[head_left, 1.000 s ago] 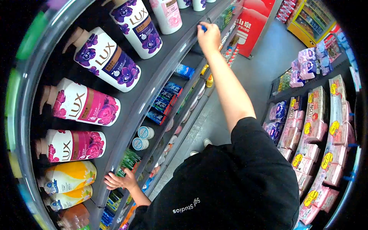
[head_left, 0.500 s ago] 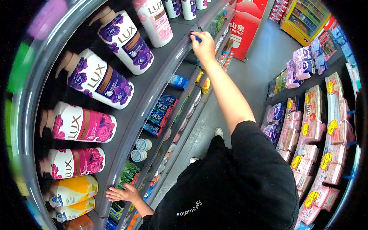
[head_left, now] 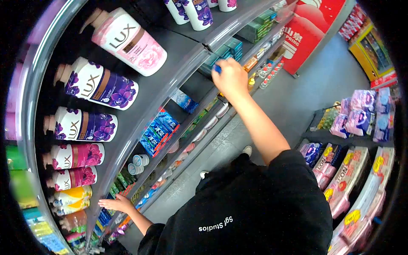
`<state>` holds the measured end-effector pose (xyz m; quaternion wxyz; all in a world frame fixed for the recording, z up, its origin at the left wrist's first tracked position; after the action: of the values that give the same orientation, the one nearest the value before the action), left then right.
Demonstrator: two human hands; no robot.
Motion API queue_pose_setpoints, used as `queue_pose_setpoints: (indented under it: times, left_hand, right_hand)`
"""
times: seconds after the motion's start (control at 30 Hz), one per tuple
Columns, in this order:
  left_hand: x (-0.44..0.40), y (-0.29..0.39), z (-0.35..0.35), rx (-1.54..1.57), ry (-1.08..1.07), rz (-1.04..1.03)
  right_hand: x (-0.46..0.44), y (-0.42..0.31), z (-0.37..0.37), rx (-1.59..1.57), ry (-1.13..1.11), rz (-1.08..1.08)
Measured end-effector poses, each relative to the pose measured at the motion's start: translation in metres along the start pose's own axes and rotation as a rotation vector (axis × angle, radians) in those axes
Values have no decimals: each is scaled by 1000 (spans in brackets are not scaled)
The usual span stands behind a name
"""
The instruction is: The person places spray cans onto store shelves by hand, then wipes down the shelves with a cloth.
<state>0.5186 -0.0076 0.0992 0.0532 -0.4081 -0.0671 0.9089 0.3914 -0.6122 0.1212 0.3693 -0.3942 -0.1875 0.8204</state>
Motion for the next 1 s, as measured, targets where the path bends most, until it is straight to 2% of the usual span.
queue_pose_setpoints:
  times: [0.07,0.13,0.2,0.27,0.33,0.43,0.47,0.6,0.73,0.8,0.93,1.0]
  left_hand:
    - [1,21,16,138,25,45]
    - [5,51,31,198,44,-131]
    - [-2,108,60,339,24,-240]
    - [-8,153,72,471,-35,-279]
    - [-14,198,81,611,-55,-315]
    - [-29,256,98,646,-10,-430]
    - [-32,271,97,748,-6,-429]
    - [-50,325,111,879,-13,-546]
    - [-62,348,104,988,36,-528]
    - [-66,353,103,1002,20,-503]
    - [-70,353,100,1078,35,-499]
    - [-70,353,100,1105,34,-485]
  right_hand:
    - [18,37,-7,-77,-76,-58]
    - [25,50,-7,-162,-127,-109]
    - [22,50,-2,-495,-17,-35]
    - [10,34,11,-643,2,-27]
    - [0,25,17,-681,106,116]
    - [-13,9,30,-611,126,247]
    - [-17,1,34,-547,122,292]
    - [-25,-18,8,-445,38,391]
    - [-44,-27,6,-280,68,385]
    - [-61,-30,12,-203,56,274]
    - [-94,-10,26,-269,384,307]
    - [-82,-8,39,-273,398,346]
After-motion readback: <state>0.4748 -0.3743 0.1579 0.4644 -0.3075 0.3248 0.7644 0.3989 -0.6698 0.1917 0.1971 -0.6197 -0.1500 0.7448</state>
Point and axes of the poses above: each hand's wrist, its own x-axis away from the middle knuckle, its own z-axis out of the back of the hand, y = z × x, the point moved 2 cm from there along -x, towards the middle knuckle, and after that the axes turned 4 degrees about -z, right-handed, at the moved point
